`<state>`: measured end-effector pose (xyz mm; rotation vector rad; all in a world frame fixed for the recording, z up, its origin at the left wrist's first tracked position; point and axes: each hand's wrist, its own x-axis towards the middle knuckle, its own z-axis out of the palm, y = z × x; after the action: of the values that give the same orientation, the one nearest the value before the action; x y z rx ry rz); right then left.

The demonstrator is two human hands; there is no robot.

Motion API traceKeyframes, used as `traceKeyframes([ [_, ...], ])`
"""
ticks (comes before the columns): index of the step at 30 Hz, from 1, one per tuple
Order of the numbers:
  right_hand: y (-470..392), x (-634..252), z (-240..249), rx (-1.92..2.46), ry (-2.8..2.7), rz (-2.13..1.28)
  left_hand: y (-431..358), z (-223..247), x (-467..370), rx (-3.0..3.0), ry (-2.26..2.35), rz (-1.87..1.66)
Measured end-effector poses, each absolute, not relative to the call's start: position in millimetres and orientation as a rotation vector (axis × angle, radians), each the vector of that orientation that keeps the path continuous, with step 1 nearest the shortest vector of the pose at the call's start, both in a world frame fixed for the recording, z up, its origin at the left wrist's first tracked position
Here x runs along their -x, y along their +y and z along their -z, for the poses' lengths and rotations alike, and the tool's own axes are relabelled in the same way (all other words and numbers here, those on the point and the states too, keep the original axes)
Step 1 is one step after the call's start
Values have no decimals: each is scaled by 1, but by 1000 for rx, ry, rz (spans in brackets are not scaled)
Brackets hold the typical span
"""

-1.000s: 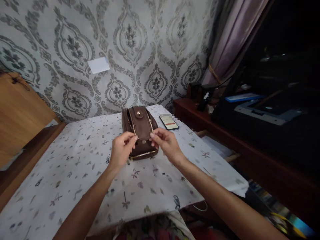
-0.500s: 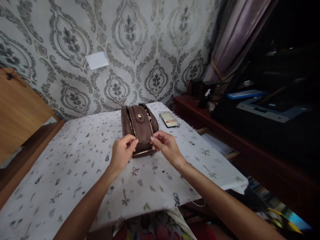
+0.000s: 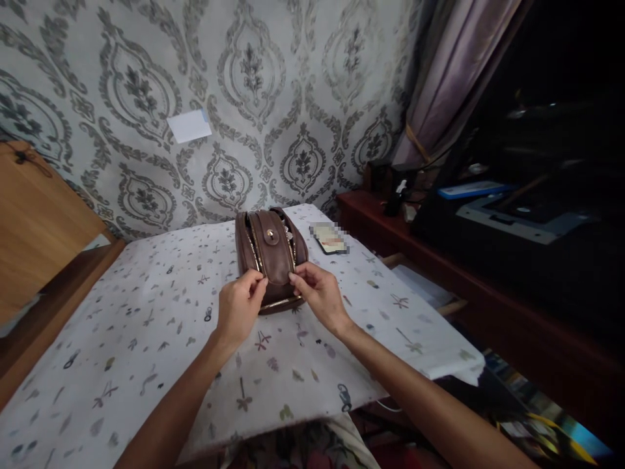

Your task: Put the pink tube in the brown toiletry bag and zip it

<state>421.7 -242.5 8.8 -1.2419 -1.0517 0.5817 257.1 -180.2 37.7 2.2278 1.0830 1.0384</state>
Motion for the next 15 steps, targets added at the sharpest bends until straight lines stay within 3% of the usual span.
traceKeyframes([
  [15,-241,-426,-4,1237,-1059,-411,-177,-34,-250,-2279,1073,-1132],
])
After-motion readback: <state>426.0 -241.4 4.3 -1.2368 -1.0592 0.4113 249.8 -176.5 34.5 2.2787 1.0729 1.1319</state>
